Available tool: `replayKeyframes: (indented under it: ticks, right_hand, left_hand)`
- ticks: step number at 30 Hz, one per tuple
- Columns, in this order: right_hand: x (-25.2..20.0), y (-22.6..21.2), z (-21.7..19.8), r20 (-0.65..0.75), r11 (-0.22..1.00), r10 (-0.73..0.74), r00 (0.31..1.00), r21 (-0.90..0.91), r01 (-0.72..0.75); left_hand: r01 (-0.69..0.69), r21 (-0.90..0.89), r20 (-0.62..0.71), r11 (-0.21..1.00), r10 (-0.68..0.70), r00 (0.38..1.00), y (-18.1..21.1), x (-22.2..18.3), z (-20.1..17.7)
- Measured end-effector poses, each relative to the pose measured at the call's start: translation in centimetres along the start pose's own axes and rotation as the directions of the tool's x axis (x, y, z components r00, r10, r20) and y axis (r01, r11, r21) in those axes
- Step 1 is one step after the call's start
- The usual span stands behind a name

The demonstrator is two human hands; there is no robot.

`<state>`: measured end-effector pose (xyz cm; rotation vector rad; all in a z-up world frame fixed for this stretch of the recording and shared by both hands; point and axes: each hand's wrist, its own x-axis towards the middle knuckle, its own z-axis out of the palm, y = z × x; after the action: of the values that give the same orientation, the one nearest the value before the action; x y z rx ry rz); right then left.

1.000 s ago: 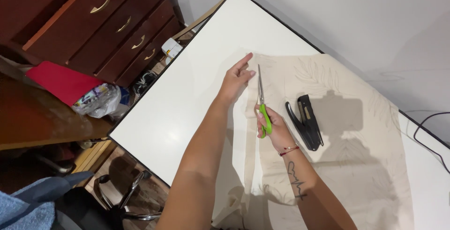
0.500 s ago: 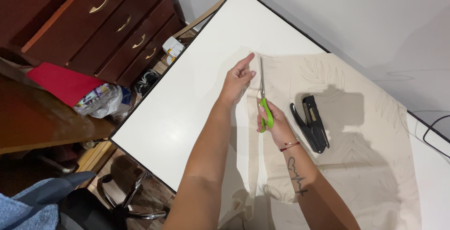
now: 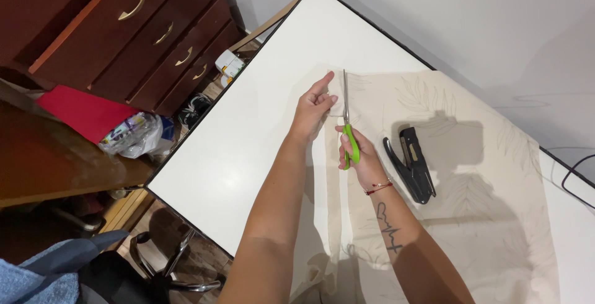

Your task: Cutting patterned fabric with scissors and sorting through various fabric samples

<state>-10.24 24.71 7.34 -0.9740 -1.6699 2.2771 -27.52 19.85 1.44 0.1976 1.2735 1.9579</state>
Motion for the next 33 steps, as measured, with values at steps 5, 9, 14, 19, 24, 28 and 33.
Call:
replayKeyframes:
  ticks: [5, 9, 14, 19, 24, 28, 33]
  right_hand:
    - [0.2, 0.4, -0.1, 0.001, 1.0, -0.018, 1.0, 0.013, 0.018]
    - [0.2, 0.3, -0.1, -0.001, 1.0, -0.021, 1.0, 0.014, 0.021]
    - [0.2, 0.3, -0.2, 0.0, 1.0, -0.029, 1.0, 0.005, 0.029]
    - [0.9, 0.2, -0.1, -0.002, 1.0, -0.03, 1.0, 0.001, 0.03]
    - [2.4, -1.6, 0.5, 0.004, 1.0, -0.009, 1.0, -0.022, 0.009]
    - [3.5, -2.7, 0.7, -0.014, 1.0, -0.003, 1.0, 0.005, 0.003]
    - [4.4, -1.4, 0.5, -0.042, 1.0, 0.015, 0.999, 0.009, -0.014]
  left_hand:
    - [-0.002, 0.017, -0.004, 1.0, 0.002, 1.0, -0.2, 0.1, -0.1]
    - [-0.005, 0.024, -0.012, 1.0, 0.005, 1.0, 0.0, 0.0, 0.0]
    - [-0.012, 0.002, -0.002, 1.0, 0.012, 1.0, -0.4, 0.1, -0.2]
    - [-0.013, -0.011, 0.007, 1.0, 0.013, 1.0, 0.1, -0.1, -0.1]
    - [-0.013, -0.045, 0.012, 0.999, 0.014, 1.0, 0.1, -0.4, -0.1]
    - [-0.022, -0.037, 0.011, 0.999, 0.023, 1.0, 1.1, -1.0, 0.5]
    - [-0.02, -0.047, 0.015, 0.999, 0.021, 1.0, 0.6, -0.8, 0.2]
